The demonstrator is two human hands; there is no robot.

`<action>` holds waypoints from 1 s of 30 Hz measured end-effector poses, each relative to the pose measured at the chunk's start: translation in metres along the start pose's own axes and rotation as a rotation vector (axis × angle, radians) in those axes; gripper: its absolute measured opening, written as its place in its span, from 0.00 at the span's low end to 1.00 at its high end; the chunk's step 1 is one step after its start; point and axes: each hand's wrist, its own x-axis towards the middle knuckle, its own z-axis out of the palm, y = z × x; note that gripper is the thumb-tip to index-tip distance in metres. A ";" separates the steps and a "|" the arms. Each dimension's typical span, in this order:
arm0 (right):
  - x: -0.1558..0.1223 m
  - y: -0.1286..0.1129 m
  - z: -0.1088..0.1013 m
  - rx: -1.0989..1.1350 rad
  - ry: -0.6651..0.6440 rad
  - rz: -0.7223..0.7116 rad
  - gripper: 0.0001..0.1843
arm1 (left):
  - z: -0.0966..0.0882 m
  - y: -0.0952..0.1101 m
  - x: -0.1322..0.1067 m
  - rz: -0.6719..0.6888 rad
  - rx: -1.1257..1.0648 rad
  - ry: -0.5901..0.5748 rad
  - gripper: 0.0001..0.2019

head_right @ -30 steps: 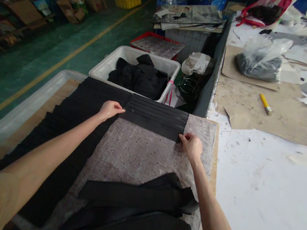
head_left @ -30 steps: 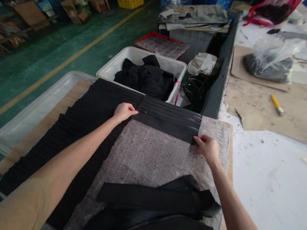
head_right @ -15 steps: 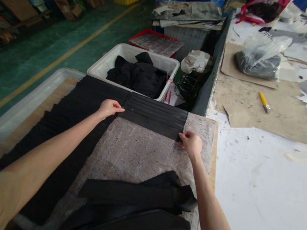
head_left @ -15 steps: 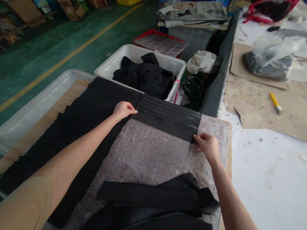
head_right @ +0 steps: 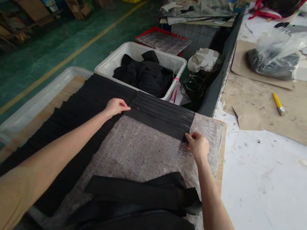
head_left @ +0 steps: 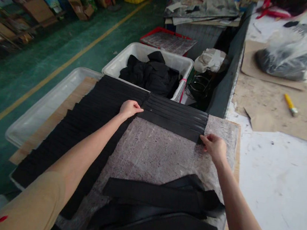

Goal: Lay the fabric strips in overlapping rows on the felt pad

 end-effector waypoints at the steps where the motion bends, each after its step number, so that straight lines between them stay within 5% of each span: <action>1: -0.001 -0.001 0.001 -0.019 0.004 0.004 0.16 | 0.000 0.000 0.000 -0.005 -0.002 -0.002 0.13; 6: -0.005 -0.006 0.008 -0.116 0.104 0.011 0.13 | 0.004 -0.001 -0.003 -0.017 -0.005 0.019 0.14; 10: -0.005 -0.001 0.007 0.089 0.057 0.008 0.14 | 0.007 0.003 -0.007 -0.027 -0.054 0.039 0.14; 15: -0.045 0.003 -0.016 0.134 -0.042 -0.263 0.14 | 0.000 0.010 -0.015 -0.047 -0.156 -0.007 0.12; 19: -0.115 -0.005 -0.019 -0.101 -0.526 -0.586 0.14 | -0.009 0.015 -0.029 0.100 -0.104 0.097 0.11; 21: -0.146 -0.008 -0.011 -0.298 -0.636 -0.754 0.22 | -0.011 0.023 -0.046 0.206 -0.055 0.125 0.11; 23: -0.166 -0.010 -0.002 -0.485 -0.614 -0.836 0.26 | -0.009 0.033 -0.071 0.293 -0.060 0.012 0.11; 27: -0.176 -0.005 0.010 -0.564 -0.505 -0.837 0.29 | 0.008 0.046 -0.134 0.424 -0.162 -0.594 0.13; 30: -0.175 0.000 0.010 -0.520 -0.489 -0.778 0.27 | 0.019 0.048 -0.174 0.552 -0.113 -0.885 0.18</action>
